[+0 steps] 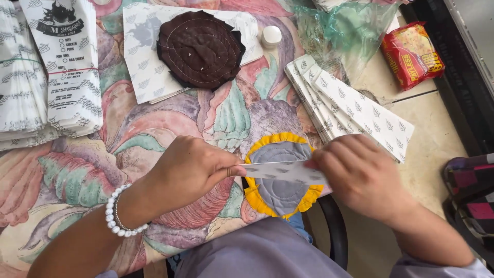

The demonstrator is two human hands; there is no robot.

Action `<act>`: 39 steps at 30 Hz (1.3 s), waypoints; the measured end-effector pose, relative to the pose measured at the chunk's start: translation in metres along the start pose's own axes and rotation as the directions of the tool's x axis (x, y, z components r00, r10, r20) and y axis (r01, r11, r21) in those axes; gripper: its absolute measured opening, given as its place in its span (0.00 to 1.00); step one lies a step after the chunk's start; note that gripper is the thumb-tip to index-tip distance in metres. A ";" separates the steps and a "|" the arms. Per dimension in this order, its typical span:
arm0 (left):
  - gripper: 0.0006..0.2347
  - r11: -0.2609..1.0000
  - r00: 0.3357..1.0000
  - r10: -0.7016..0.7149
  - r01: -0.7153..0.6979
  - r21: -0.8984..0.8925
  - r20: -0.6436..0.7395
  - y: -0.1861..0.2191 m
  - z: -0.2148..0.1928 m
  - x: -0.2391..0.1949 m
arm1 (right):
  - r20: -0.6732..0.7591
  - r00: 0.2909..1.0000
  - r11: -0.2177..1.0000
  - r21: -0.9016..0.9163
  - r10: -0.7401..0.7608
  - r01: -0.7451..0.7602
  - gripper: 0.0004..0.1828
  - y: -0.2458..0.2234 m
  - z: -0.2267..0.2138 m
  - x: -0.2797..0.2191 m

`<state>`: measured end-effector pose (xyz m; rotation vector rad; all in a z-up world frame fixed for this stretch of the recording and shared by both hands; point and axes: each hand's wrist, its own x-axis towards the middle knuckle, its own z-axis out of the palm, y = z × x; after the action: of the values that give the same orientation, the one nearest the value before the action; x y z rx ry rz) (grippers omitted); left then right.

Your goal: Folding printed paper sheets into triangular pockets or wrappers for food packaging.

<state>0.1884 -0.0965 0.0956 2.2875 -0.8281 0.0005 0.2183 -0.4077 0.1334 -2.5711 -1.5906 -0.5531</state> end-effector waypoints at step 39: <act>0.29 0.822 0.677 -0.153 0.491 0.288 -0.720 -0.185 -0.021 -0.043 | 0.064 0.919 0.514 0.813 0.390 -0.274 0.05 0.025 0.226 0.226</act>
<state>0.2625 0.0430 -0.0111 2.5548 0.0064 0.9114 0.3905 -0.1717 0.0017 -1.9487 -0.9002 0.0791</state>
